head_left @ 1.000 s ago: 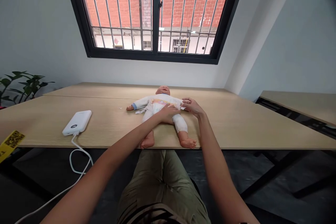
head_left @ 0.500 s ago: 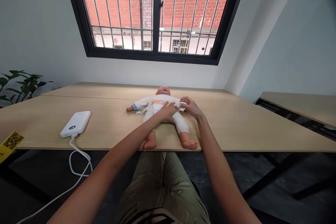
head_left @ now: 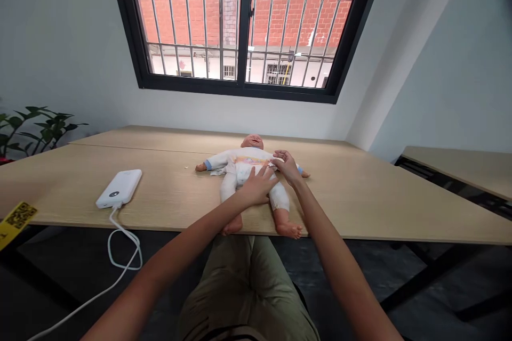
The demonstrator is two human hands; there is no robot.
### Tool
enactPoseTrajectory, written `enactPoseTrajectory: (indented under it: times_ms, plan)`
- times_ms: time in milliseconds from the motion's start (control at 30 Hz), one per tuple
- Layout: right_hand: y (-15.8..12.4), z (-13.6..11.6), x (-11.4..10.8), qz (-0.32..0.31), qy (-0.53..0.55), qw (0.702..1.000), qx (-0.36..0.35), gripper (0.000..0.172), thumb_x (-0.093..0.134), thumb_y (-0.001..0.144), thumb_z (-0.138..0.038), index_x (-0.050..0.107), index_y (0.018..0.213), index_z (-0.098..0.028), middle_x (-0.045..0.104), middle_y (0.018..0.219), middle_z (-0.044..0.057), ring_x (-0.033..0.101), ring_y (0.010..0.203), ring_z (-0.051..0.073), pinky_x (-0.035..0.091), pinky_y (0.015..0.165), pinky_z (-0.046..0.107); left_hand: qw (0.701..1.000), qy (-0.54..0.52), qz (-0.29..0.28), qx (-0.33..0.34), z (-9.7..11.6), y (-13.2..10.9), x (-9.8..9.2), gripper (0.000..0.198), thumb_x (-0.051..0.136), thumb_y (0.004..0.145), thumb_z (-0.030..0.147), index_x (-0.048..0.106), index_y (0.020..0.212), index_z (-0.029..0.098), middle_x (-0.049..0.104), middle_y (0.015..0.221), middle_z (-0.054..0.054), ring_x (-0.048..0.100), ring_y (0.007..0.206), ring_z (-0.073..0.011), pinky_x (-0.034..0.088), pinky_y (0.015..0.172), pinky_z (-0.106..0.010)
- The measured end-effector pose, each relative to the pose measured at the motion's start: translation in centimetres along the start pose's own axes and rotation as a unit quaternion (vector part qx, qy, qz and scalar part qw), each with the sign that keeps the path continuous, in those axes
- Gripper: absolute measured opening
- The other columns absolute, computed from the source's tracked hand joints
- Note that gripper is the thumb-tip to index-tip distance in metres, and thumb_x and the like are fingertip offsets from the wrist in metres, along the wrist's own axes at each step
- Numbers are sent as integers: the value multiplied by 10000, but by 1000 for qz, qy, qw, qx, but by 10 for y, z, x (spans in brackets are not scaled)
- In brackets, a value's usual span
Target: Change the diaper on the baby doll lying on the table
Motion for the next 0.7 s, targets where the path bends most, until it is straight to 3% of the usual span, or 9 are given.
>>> enactPoseTrajectory:
  times_ms: [133, 267, 533, 700]
  plan:
    - [0, -1, 0, 14, 0, 1000, -4, 492, 733, 591, -311, 499, 1017, -234, 578, 1055, 44, 585, 943, 183, 518, 791, 317, 999, -9, -6, 50, 2, 2, 0, 459, 611, 787, 237, 513, 1229, 166, 496, 1363, -175, 338, 1375, -360, 289, 1098, -585]
    - [0, 0, 0, 24, -1, 1000, -9, 486, 738, 594, -321, 472, 993, -242, 551, 1046, 29, 591, 887, 160, 531, 760, 300, 996, -31, 5, 85, 0, 9, 4, 405, 630, 770, 279, 541, 1152, 177, 548, 1291, -147, 438, 1285, -319, 304, 1106, -518]
    - [0, 10, 18, 0, -20, 1000, 10, 448, 755, 679, -308, 481, 1023, -219, 535, 988, -6, 557, 635, 79, 529, 618, 258, 994, -48, 15, 99, -4, 13, 12, 601, 651, 743, 342, 485, 1295, 172, 455, 1440, -152, 287, 1412, -343, 206, 1160, -543]
    - [3, 14, 24, 3, -33, 999, 24, 292, 619, 917, -327, 570, 1141, -145, 610, 1054, 55, 619, 832, 139, 556, 722, 306, 994, -57, 12, 92, -2, 11, 12, 599, 646, 738, 303, 485, 1302, 182, 484, 1416, -149, 324, 1398, -327, 164, 1171, -566]
Point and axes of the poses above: each hand's wrist, its own y-axis towards the middle knuckle, its own x-axis out of the palm, z = x × y, the point moved 9 cm from there along y, towards the middle knuckle
